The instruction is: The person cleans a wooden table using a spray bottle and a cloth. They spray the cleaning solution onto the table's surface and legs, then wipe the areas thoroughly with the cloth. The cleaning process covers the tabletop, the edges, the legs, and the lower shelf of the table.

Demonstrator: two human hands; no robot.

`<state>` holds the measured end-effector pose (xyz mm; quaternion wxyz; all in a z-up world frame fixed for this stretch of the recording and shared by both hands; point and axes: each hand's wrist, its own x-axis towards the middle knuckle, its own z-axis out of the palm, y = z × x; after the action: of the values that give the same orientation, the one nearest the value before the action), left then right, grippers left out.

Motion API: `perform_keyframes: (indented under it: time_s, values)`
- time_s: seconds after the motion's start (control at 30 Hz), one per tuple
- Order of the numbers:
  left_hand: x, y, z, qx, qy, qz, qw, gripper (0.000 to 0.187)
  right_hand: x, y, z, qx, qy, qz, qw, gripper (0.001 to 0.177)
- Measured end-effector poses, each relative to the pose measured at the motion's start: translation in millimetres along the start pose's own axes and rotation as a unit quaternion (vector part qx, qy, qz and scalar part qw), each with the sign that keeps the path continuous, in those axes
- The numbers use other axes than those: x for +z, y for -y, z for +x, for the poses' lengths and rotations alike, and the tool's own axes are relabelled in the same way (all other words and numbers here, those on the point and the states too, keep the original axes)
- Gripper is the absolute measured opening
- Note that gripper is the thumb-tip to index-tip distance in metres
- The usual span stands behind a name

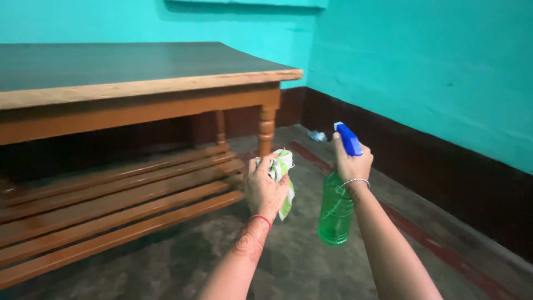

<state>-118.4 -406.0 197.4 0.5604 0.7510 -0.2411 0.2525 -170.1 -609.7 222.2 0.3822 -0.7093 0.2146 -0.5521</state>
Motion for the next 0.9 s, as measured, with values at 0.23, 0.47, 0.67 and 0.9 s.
perform_keyframes:
  time_s: [0.23, 0.47, 0.67, 0.9]
  values:
    - [61, -1, -41, 0.027, 0.080, -0.030, 0.996, 0.049, -34, -81, -10, 0.069, 0.042, -0.004, 0.997, 0.055]
    - [85, 1, -78, -0.035, 0.163, -0.012, 0.986, 0.051, -67, -124, -49, 0.158, 0.065, -0.115, 0.979, 0.055]
    - [104, 16, -108, -0.080, 0.217, 0.024, 0.973, 0.050, -78, -174, -83, 0.151, 0.033, -0.098, 0.983, 0.057]
    - [121, 30, -129, -0.078, 0.228, 0.037, 0.970, 0.051, -93, -228, -115, 0.259, 0.057, -0.092, 0.960, 0.060]
